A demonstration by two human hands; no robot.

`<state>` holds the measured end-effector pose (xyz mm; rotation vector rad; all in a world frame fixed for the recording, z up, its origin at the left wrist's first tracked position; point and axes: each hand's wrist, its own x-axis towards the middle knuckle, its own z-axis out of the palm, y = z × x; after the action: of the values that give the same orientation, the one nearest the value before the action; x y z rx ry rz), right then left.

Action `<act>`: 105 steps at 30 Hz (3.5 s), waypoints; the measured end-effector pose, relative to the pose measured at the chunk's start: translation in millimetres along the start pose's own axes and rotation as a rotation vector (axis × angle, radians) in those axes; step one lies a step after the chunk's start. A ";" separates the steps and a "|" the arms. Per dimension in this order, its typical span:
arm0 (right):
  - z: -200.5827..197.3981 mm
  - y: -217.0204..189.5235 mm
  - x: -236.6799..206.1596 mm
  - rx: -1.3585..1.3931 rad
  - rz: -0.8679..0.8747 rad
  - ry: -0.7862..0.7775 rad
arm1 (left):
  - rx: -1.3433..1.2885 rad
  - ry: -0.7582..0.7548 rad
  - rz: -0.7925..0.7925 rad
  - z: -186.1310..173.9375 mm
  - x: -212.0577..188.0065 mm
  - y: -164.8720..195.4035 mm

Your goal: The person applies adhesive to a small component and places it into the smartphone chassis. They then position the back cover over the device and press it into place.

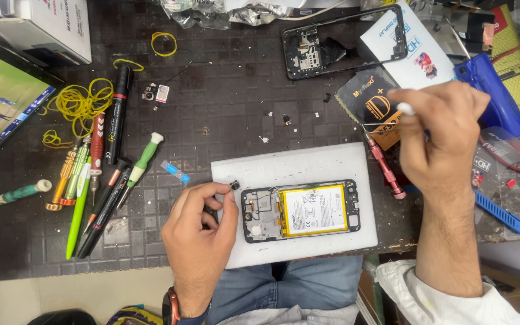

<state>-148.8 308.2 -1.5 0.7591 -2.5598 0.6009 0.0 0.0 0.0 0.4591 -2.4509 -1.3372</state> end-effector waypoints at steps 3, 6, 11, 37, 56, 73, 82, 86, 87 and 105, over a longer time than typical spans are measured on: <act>2.3 -17.6 7.1 0.003 -0.082 -0.093 | -0.006 0.000 -0.001 -0.2 -0.1 0.6; 7.8 -30.0 14.4 0.068 -0.195 -0.230 | -0.003 0.007 -0.004 -0.5 -0.8 0.3; 10.6 -40.7 21.5 0.055 -0.239 -0.308 | -0.002 0.020 0.011 0.2 0.2 1.3; 0.3 -21.2 6.3 0.359 0.072 0.019 | 0.009 0.014 -0.011 -0.7 -1.4 0.7; 11.7 -6.8 9.6 0.396 -0.036 0.199 | -0.028 0.008 0.001 -0.7 -1.4 2.0; 10.3 -16.8 -5.0 0.635 0.067 0.198 | -0.009 0.013 -0.009 0.0 -0.6 2.4; 10.9 -65.1 38.4 0.746 -0.149 -0.164 | 0.000 0.027 0.019 0.3 0.3 1.9; 15.8 -83.0 36.3 0.893 -0.195 -0.370 | 0.013 0.017 -0.024 0.2 -0.4 1.7; 18.8 -87.6 36.0 0.902 -0.220 -0.411 | 0.014 0.015 -0.032 0.7 0.1 1.9; 26.1 -110.4 21.9 0.895 -0.278 -0.673 | -0.014 0.016 0.004 0.5 0.2 4.4</act>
<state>-107.7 202.2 19.0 1.8279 -2.5703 1.6592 -1.0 2.5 3.5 0.4595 -2.4270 -1.3431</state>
